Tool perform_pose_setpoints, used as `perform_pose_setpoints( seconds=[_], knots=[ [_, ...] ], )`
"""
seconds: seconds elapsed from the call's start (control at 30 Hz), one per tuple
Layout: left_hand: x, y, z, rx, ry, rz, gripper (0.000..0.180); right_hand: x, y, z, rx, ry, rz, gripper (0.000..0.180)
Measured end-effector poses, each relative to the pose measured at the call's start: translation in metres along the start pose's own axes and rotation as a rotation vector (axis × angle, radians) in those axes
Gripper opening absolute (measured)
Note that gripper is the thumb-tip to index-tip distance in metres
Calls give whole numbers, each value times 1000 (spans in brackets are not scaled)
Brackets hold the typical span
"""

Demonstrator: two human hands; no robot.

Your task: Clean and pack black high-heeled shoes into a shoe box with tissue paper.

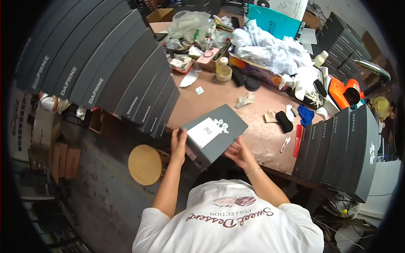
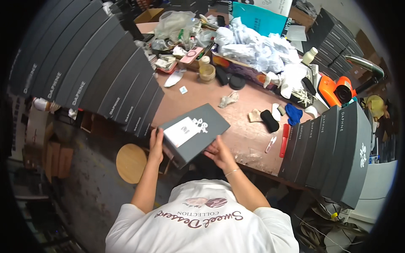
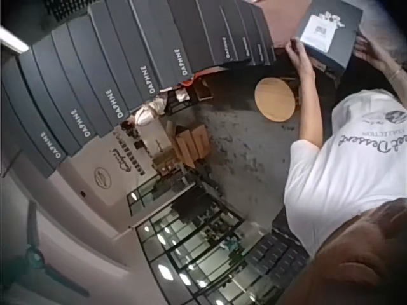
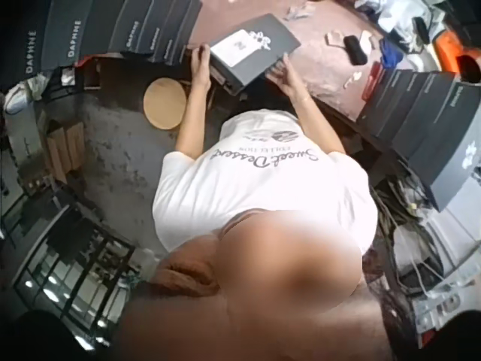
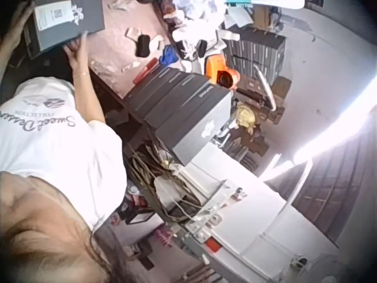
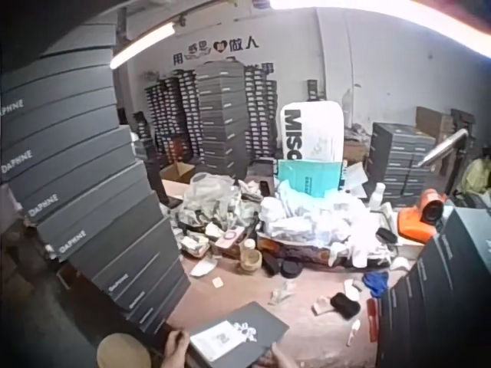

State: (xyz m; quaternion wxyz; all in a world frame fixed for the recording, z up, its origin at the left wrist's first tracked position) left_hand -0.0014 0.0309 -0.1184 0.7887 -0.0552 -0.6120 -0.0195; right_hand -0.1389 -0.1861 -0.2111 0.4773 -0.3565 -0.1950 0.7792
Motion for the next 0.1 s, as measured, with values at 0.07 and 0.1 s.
perform_pose_setpoints(
  seconds=[0.07,0.1],
  knots=[
    [-11,5,-5,-23,68,91,53,-3,-7,-15,-43,42,194,60],
    [-31,22,-14,42,73,92,57,5,2,-31,-38,-25,264,57]
  ],
)
Point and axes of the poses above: each hand's wrist, its own z-axis away from the middle knuckle, its own y-axis out of the back of the hand, x = y × z, the point moved 9 cm from there along -z, towards the middle knuckle, and after that the axes turned 1 degree about x, right-handed, at the moved point
